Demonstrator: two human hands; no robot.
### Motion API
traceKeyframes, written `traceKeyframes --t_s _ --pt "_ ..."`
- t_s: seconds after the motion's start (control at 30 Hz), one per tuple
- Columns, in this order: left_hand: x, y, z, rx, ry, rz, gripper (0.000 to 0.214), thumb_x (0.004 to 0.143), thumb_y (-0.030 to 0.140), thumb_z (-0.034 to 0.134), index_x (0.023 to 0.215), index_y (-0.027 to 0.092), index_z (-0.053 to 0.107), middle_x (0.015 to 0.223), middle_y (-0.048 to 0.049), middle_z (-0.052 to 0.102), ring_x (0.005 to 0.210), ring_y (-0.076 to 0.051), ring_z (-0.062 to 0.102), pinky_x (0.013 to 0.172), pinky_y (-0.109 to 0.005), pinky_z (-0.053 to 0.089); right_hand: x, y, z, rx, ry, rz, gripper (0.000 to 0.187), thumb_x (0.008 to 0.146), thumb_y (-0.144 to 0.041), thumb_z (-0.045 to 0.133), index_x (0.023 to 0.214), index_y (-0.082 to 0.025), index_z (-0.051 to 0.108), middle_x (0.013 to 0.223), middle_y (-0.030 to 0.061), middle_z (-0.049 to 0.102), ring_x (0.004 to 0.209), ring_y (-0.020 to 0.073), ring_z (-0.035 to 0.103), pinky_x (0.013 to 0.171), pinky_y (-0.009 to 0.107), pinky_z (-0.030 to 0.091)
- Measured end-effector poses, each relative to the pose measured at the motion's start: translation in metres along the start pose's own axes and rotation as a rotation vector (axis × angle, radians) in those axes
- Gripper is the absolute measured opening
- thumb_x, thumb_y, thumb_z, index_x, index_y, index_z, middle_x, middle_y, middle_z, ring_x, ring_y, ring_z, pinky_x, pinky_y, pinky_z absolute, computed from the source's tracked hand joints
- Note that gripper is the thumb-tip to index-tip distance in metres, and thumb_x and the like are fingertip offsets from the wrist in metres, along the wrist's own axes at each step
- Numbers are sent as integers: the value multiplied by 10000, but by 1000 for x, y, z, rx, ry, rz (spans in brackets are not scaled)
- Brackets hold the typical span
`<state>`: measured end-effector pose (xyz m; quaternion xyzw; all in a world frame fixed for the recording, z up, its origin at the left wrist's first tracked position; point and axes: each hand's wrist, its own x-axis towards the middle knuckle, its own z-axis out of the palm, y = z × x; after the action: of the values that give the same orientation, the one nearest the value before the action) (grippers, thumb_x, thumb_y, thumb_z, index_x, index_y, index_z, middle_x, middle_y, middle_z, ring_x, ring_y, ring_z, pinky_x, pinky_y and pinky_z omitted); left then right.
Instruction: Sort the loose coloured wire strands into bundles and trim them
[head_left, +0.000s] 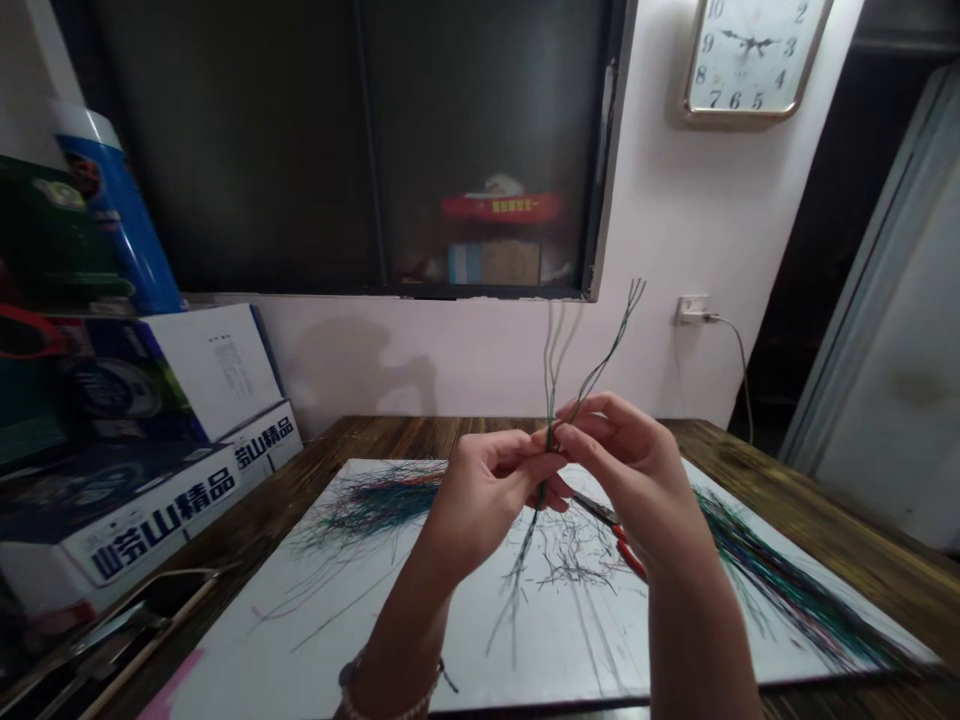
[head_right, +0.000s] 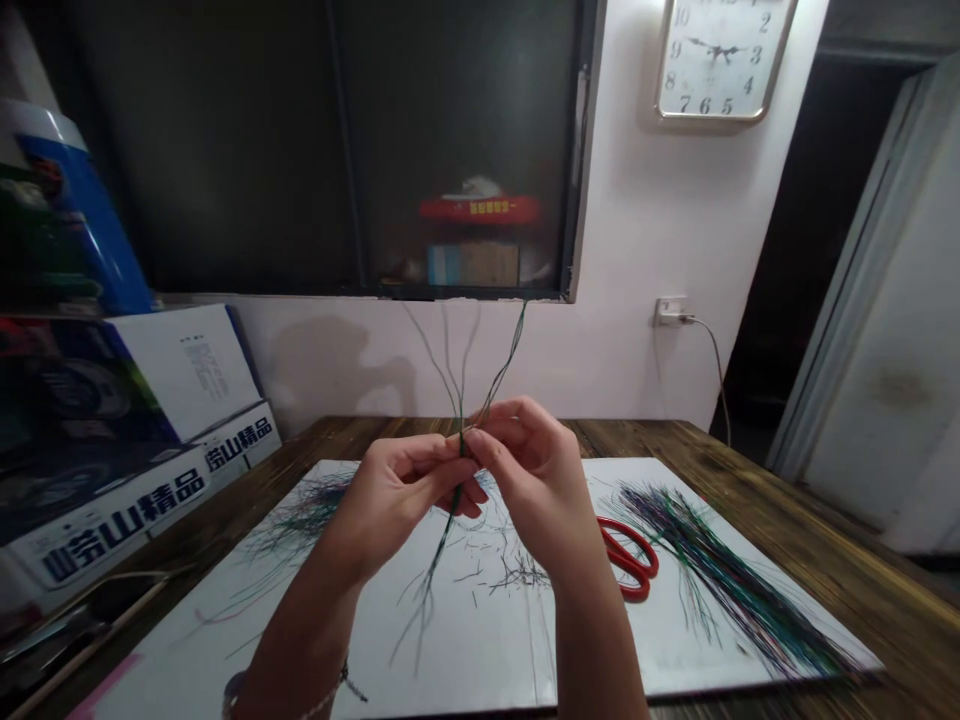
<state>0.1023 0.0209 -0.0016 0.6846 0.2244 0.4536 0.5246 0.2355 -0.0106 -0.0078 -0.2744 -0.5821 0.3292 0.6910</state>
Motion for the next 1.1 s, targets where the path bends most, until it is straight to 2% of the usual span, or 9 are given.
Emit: traceKeyframes --t_s 0.13,0.27,0.37,0.47,0.53,0.7,0.83,0.93,1.1 --pt "1 -2 -6 136 -69 -71 132 761 197 645 648 127 651 563 -14 632 521 -103 586 529 -215 469 1 2 -9 -204 -15 -65 99 824 -221 627 755 -171 677 787 32 686 700 124 613 592 233 507" --pt "3 -4 -12 219 -96 -68 174 765 227 645 616 138 658 550 -8 624 525 -87 560 534 -203 453 0 2 -10 -310 -3 -56 113 826 -196 619 860 -199 727 703 5 667 591 93 557 499 213 457" --pt "4 -2 -16 224 -160 -70 184 737 215 670 569 140 671 529 -7 612 528 -79 538 515 -186 427 1 4 -6 -160 -56 -75 107 827 -176 622 846 -203 724 647 -14 633 529 71 520 474 198 446" --pt "5 0 -21 130 -213 -104 139 706 186 682 573 147 694 530 -9 616 525 -85 535 522 -195 444 4 8 -3 49 -98 -63 104 825 -173 632 738 -191 686 689 -9 646 523 59 524 488 193 454" --pt "6 -1 -23 69 -230 -110 111 694 171 684 587 154 706 501 1 599 499 -82 517 537 -208 459 6 11 -2 158 -107 -52 116 840 -169 613 740 -190 668 711 -9 651 525 59 538 495 194 463" --pt "9 -6 -28 2 -239 -106 141 679 132 678 543 167 686 465 14 575 469 -66 492 527 -189 455 9 15 0 247 -80 -62 122 885 -198 549 788 -201 624 749 -9 655 536 72 575 513 208 485" --pt "10 -7 -31 -3 -188 -137 42 623 160 738 596 168 706 493 2 605 459 -80 516 475 -192 449 10 14 1 242 -117 -13 131 901 -231 518 796 -197 588 716 -15 615 536 74 555 535 214 477" --pt "12 -10 -31 45 -132 -106 51 625 186 750 609 159 709 520 -6 627 491 -86 546 519 -199 471 10 16 1 202 -123 16 152 912 -239 489 794 -186 570 706 -11 581 560 81 536 558 230 464" --pt "17 -25 -30 225 91 -6 130 708 270 694 746 151 729 706 -54 702 681 -146 630 681 -267 514 14 27 2 -65 -73 -10 143 871 -147 473 768 -164 570 720 -1 550 602 91 511 584 253 436"
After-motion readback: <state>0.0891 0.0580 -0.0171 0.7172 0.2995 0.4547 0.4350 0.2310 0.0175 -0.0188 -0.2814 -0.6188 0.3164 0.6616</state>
